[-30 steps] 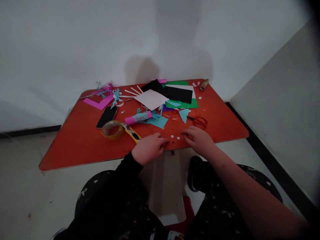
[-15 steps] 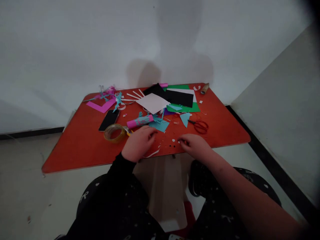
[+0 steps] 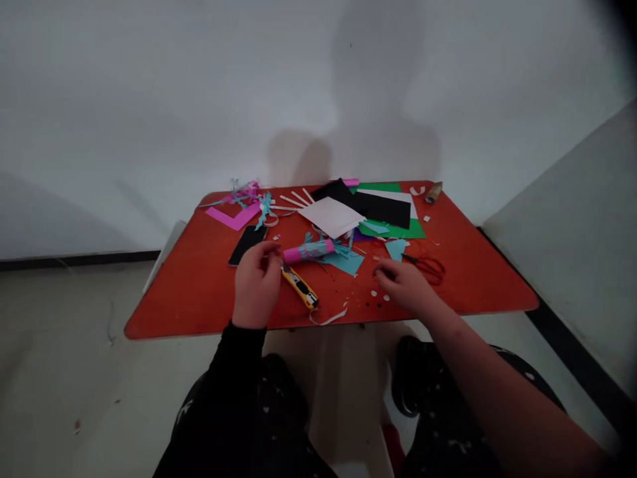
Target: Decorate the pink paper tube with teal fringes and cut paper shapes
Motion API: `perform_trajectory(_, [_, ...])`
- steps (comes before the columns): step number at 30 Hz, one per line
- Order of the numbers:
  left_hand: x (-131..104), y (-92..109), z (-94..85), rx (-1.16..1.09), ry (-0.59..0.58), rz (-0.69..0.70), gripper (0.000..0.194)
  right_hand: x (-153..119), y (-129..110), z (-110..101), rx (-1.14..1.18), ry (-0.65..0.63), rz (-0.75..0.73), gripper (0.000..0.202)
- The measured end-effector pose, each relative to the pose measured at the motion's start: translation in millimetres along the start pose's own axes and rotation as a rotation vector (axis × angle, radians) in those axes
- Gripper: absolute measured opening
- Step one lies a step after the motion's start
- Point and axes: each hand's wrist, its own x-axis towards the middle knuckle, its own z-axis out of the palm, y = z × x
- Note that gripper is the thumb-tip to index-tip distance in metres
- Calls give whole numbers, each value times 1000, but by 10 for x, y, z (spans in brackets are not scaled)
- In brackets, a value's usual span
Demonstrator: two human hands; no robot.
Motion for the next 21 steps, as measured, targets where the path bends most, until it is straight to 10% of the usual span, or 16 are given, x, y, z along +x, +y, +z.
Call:
perform_trajectory(12, [11, -21, 240, -631, 200, -351, 14, 438, 126, 124, 204, 16, 87, 23])
perform_trajectory(21, [-685, 540, 857, -690, -343, -254, 15, 593, -194, 596, -277, 38, -290, 21])
